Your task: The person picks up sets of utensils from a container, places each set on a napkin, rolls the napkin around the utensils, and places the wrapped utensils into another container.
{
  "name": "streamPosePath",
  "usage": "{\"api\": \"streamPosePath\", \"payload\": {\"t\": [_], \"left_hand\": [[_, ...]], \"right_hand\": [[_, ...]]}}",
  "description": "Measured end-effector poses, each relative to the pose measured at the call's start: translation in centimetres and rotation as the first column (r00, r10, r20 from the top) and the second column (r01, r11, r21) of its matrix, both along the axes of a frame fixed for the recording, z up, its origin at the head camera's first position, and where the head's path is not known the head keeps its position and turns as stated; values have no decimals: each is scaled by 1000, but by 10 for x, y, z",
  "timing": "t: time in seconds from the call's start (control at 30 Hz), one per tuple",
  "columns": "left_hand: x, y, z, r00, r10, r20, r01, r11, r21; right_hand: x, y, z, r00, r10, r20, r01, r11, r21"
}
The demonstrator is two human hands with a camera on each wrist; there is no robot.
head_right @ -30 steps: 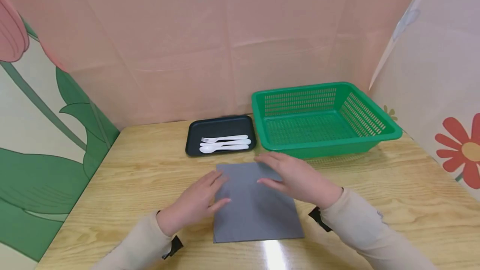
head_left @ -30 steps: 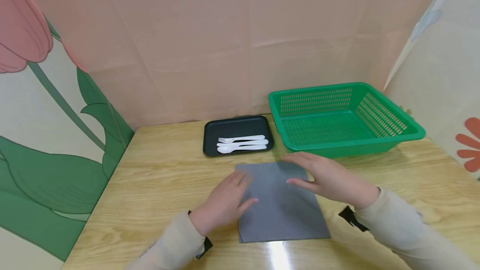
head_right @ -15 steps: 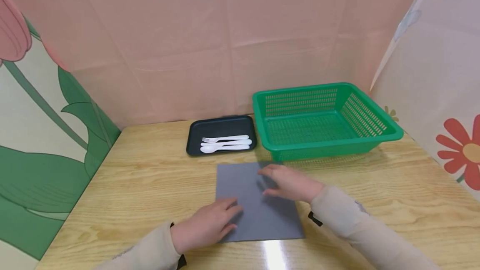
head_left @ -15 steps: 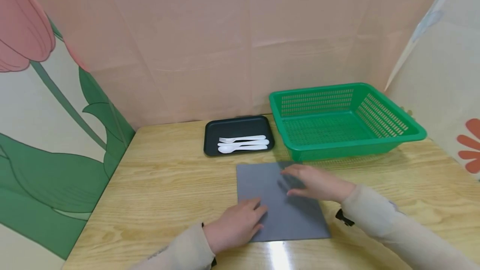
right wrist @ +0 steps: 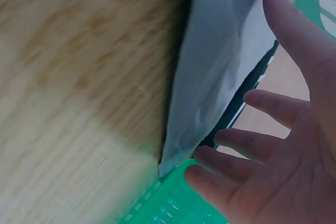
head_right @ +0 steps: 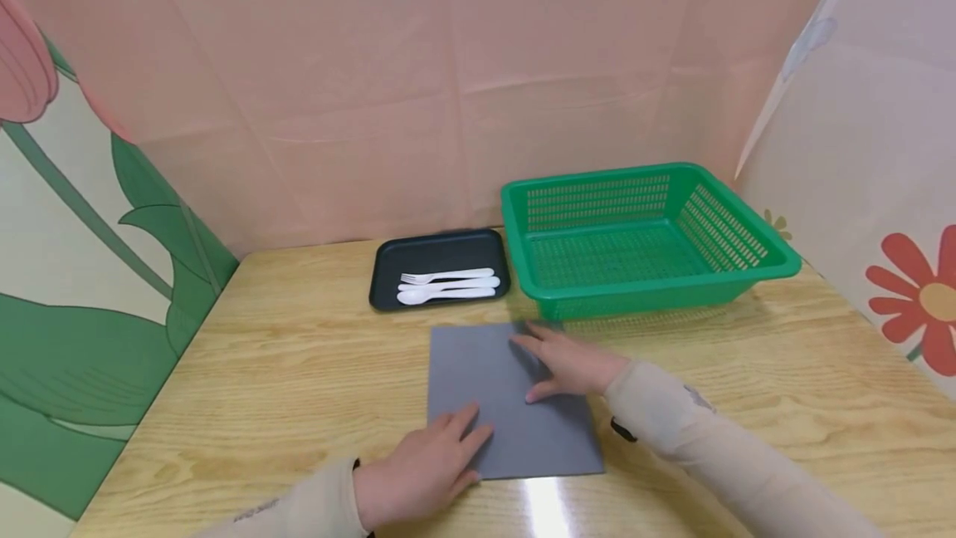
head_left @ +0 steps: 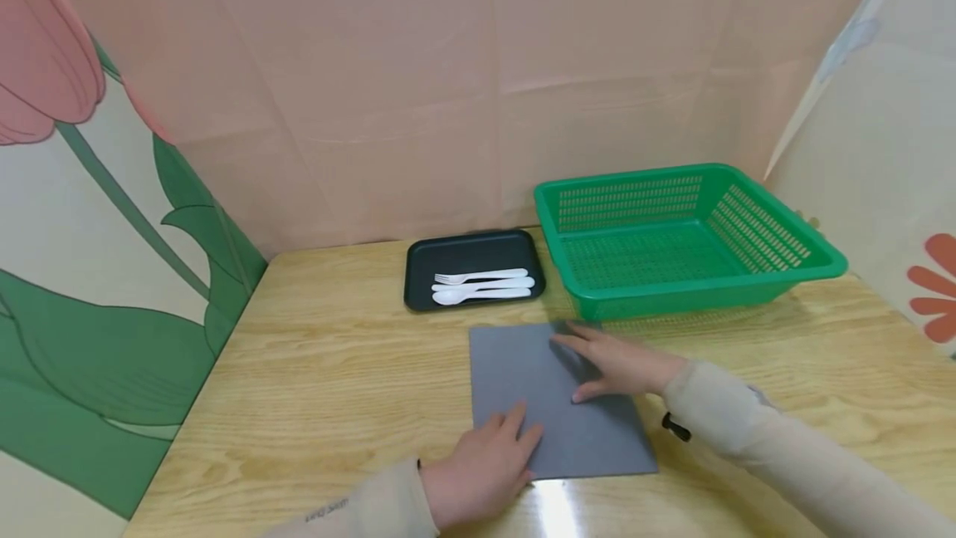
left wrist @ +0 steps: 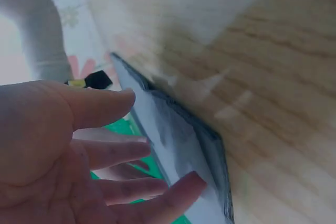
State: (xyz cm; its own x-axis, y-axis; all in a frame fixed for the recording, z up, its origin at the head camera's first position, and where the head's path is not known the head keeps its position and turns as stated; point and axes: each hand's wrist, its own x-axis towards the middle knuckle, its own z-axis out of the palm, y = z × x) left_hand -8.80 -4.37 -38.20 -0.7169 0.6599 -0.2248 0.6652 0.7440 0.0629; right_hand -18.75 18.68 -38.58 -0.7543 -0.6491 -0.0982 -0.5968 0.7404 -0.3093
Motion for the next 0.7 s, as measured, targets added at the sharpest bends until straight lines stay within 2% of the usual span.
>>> {"api": "streamPosePath", "payload": {"t": [0.1, 0.2, 0.4, 0.6, 0.7], "left_hand": [[2, 1, -2, 1000, 11, -1, -11, 999, -32], [3, 3, -4, 1000, 22, 0, -22, 998, -56], [4, 5, -5, 1000, 12, 10, -10, 993, -118], [4, 6, -6, 1000, 1, 14, 1, 990, -139], [5, 6, -7, 1000, -7, -8, 6, 989, -149]], "right_hand": [[-2, 0, -3, 1000, 2, 11, -2, 1000, 10], [-4, 0, -5, 998, -22, 56, 21, 999, 26], [-6, -3, -4, 989, -70, 130, 62, 996, 65], [-8, -3, -5, 988, -42, 150, 37, 999, 39], [-8, -3, -6, 986, -34, 163, 29, 999, 35]]}}
